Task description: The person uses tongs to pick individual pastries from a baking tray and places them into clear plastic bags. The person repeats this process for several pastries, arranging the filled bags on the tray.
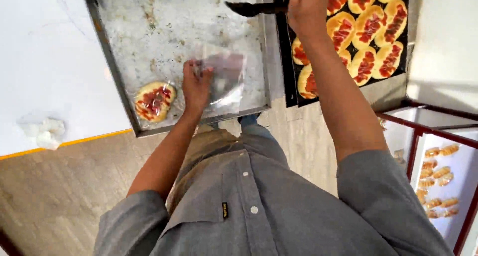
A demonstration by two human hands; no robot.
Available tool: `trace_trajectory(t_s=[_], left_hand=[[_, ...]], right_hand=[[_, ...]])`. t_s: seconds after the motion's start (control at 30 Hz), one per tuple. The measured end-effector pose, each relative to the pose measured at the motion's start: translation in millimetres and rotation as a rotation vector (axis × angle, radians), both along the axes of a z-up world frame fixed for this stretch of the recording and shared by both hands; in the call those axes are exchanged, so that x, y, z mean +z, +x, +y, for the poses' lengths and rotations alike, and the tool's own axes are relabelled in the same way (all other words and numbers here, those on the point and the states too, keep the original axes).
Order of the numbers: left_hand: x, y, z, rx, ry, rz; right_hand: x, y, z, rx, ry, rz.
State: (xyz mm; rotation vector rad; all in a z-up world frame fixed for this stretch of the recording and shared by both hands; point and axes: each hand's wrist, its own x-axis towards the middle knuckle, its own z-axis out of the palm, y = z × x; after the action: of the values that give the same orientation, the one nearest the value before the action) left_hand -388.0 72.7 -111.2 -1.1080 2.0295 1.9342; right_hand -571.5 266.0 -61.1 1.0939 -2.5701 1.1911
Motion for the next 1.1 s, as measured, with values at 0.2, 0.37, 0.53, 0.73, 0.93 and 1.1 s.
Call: trace_trajectory(t_s=[0.2, 0.37, 0.53, 0.73, 0.93, 1.1], left_hand=[[-10, -14, 17, -0.129, -0.354, 0.316], [-21, -14, 8, -0.338, -0.630, 0.231], [-24, -22, 16, -0.608, -0.978, 0.219], [42, -36, 91, -0.280, -1.008, 0.410], [135, -62, 267, -0.234, -0.745, 0.614], [173, -85, 388, -0.398, -0.571, 0.553]], right_hand=[[106, 79, 65, -0.293, -0.395, -0.588], [94, 138, 226, -0.478, -0.566, -0.854], [85, 216, 406, -0.710, -0.858, -0.887], [68, 291, 535, -0.951, -1.077, -0.913], [72, 306, 548, -0.894, -1.482, -1.232], [101, 279, 546, -0.702, -1.554, -1.181]])
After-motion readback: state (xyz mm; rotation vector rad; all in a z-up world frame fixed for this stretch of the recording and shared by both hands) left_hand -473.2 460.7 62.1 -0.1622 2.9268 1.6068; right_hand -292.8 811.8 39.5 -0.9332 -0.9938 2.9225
